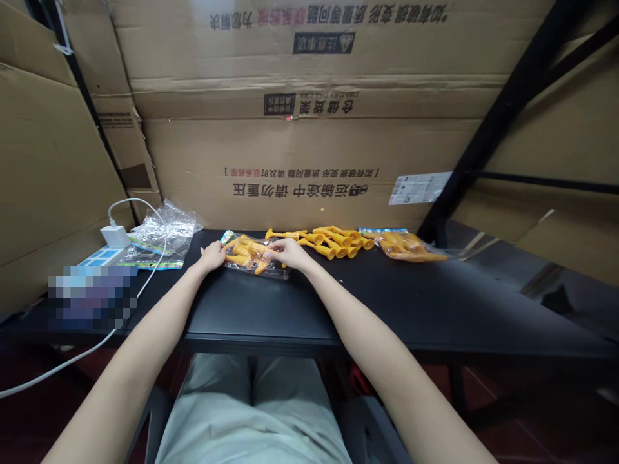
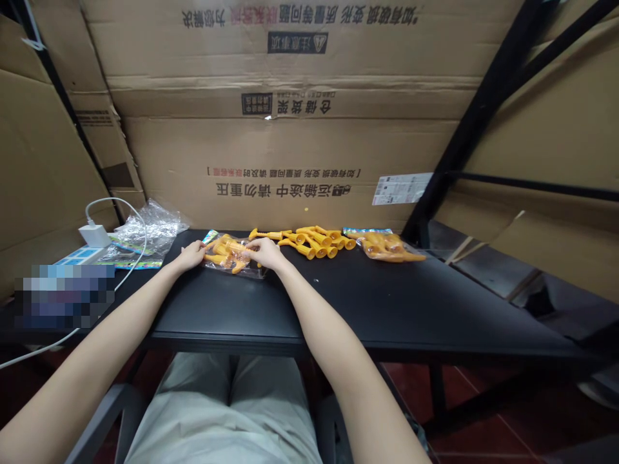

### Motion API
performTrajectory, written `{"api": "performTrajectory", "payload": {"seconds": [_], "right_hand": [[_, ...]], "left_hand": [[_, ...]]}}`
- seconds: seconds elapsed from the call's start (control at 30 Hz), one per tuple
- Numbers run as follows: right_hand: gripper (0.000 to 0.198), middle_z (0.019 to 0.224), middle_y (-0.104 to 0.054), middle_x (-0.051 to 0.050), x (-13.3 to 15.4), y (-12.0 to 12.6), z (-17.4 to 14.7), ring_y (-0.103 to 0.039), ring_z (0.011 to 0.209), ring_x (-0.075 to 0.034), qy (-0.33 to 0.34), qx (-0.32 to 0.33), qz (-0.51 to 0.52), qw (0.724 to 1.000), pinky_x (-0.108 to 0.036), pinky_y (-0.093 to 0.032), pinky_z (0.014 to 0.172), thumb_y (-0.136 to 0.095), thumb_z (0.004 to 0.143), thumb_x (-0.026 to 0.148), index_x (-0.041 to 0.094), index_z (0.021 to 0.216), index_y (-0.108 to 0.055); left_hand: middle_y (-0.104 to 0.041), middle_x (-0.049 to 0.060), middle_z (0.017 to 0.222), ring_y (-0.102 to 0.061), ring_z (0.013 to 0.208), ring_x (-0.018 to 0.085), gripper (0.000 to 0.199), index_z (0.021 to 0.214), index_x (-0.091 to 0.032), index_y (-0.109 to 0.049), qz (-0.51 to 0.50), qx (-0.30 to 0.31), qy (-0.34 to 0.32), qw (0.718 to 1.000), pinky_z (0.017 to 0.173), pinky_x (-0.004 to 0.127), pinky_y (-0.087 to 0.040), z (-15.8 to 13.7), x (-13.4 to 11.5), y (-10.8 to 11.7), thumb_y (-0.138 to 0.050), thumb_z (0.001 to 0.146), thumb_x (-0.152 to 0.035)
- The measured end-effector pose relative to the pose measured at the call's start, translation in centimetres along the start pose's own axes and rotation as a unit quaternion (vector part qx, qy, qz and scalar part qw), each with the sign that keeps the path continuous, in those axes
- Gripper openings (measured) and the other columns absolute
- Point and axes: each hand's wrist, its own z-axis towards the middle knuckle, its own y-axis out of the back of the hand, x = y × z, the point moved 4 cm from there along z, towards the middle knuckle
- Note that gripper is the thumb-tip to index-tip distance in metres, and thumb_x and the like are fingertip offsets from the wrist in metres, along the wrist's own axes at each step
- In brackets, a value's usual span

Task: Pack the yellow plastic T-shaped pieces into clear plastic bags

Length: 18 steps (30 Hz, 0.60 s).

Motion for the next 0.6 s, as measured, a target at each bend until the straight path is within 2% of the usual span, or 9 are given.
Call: {"api": "performTrajectory", "payload": {"seconds": [0.17, 0.33, 0.47, 0.53, 0.6], "right_hand": [[0.016, 0.083, -0.068, -0.005, 0.3, -1.6, 0.1, -0.062, 0.073, -0.015, 0.026, -0.02, 0.071, 0.997, -0.024, -0.047, 0.068, -0.065, 0.073, 0.018, 0.014, 0.087, -0.072], [0.022, 0.094, -0.067, -0.007, 0.7, -1.8, 0.1, -0.062, 0.083, -0.015, 0.029, -0.031, 0.109, 0.993, -0.026, -0.047, 0.078, -0.058, 0.07, 0.004, 0.012, 0.088, -0.068], [0.021, 0.1, -0.066, -0.007, 0.7, -1.1, 0.3, -0.061, 0.092, -0.016, 0.024, -0.037, 0.069, 0.997, -0.027, -0.046, 0.084, -0.059, 0.07, 0.005, 0.013, 0.087, -0.066], [0.017, 0.103, -0.065, -0.009, 0.7, -0.7, 0.2, -0.06, 0.097, -0.018, 0.018, -0.047, 0.014, 0.999, -0.028, -0.045, 0.085, -0.06, 0.072, 0.009, 0.013, 0.087, -0.066], [0.011, 0.102, -0.065, -0.012, 0.6, -0.4, -0.1, -0.06, 0.097, -0.021, -0.017, -0.051, -0.054, 0.997, -0.029, -0.045, 0.084, -0.06, 0.077, 0.017, 0.013, 0.086, -0.065]], "left_hand": [[-0.059, 0.014, 0.122, -0.049, 0.12, 0.027, 0.033, 0.099, -0.016, -0.056, -0.03, 0.004, 0.005, 1.0, 0.107, 0.054, -0.019, 0.1, 0.0, 0.0, -0.027, 0.09, -0.027], [-0.056, 0.016, 0.127, -0.045, 0.124, 0.028, 0.047, 0.101, -0.015, -0.058, -0.075, -0.006, 0.005, 0.997, 0.108, 0.053, -0.019, 0.0, 0.1, 0.2, -0.017, 0.092, -0.036], [-0.061, 0.014, 0.12, -0.049, 0.121, 0.028, 0.049, 0.1, -0.015, -0.06, -0.113, -0.028, 0.011, 0.993, 0.106, 0.049, -0.026, 0.3, 0.5, 0.4, -0.019, 0.09, -0.04], [-0.065, 0.013, 0.111, -0.054, 0.114, 0.027, 0.047, 0.096, -0.016, -0.061, -0.134, -0.035, 0.011, 0.99, 0.101, 0.045, -0.033, 0.5, 0.7, 0.4, -0.022, 0.089, -0.041], [-0.068, 0.013, 0.103, -0.058, 0.108, 0.027, 0.046, 0.091, -0.016, -0.062, -0.152, -0.037, 0.01, 0.988, 0.096, 0.041, -0.039, 0.7, 0.9, 0.3, -0.024, 0.088, -0.043]]}}
